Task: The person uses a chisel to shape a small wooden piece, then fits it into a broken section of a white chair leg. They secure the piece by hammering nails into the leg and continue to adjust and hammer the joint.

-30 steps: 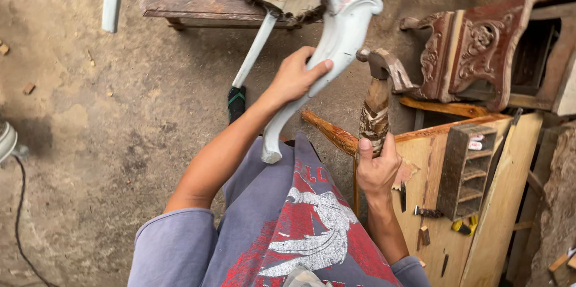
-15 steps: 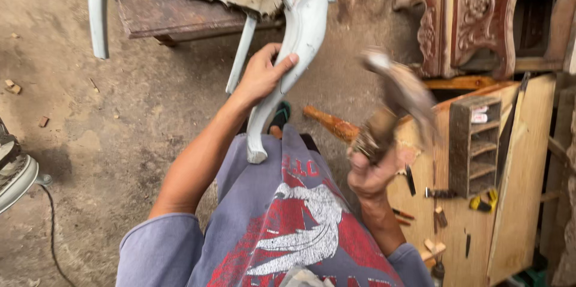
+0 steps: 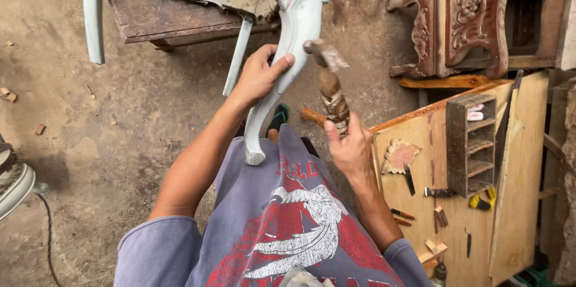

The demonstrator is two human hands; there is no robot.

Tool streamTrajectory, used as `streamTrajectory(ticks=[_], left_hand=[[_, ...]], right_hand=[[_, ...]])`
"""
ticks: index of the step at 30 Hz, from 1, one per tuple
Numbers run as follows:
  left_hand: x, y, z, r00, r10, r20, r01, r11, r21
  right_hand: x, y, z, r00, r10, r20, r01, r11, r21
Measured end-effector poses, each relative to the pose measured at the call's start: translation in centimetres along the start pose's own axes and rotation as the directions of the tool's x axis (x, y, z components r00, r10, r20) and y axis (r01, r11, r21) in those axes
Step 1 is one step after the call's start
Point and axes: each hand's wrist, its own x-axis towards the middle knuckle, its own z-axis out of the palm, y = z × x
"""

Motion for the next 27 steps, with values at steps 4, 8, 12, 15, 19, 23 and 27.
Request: streamTrajectory(ticks=[4, 8, 12, 15, 19, 23, 27], left_hand=[[0.5, -0.1, -0.2, 0.980, 0.199, -0.016, -0.199, 0.979, 0.037], [0.2, -0.9, 0.1, 0.998, 0.068, 0.011, -0.067, 0.994, -0.082], [1.2, -0.4, -0.4, 0.988, 0.154, -0.021, -0.154, 0.988, -0.007], [-0.8, -2.0, 0.3, 0.997, 0.083, 0.000, -0.082, 0.993, -0.083], [1.3, -0.6, -0.4, 0.991, 0.136, -0.012, -0.137, 0.987, -0.079], [-0.2, -2.5, -0.1, 0.997, 0.077, -0.002, -0.077, 0.995, -0.063], [2.5, -1.3, -0.5, 0.971, 0.238, -0.021, -0.237, 0.971, 0.023]], right_hand=[[0.3, -0.7, 0.2, 0.946, -0.210, -0.245, 0.252, 0.956, 0.152], [-0.4, -0.9, 0.5, 0.950, -0.243, -0.194, 0.265, 0.959, 0.097], [0.6, -1.5, 1.0, 0.963, -0.211, -0.167, 0.208, 0.977, -0.040], [-2.4, -1.1, 1.1, 0.965, -0.173, -0.197, 0.160, 0.984, -0.081], [0.4, 0.4, 2.3, 0.982, -0.173, -0.076, 0.166, 0.982, -0.086], [-1.2, 0.5, 2.5, 0.978, -0.141, -0.154, 0.134, 0.990, -0.052], [1.4, -0.9, 1.3, 0.962, -0.208, -0.175, 0.205, 0.978, -0.037]])
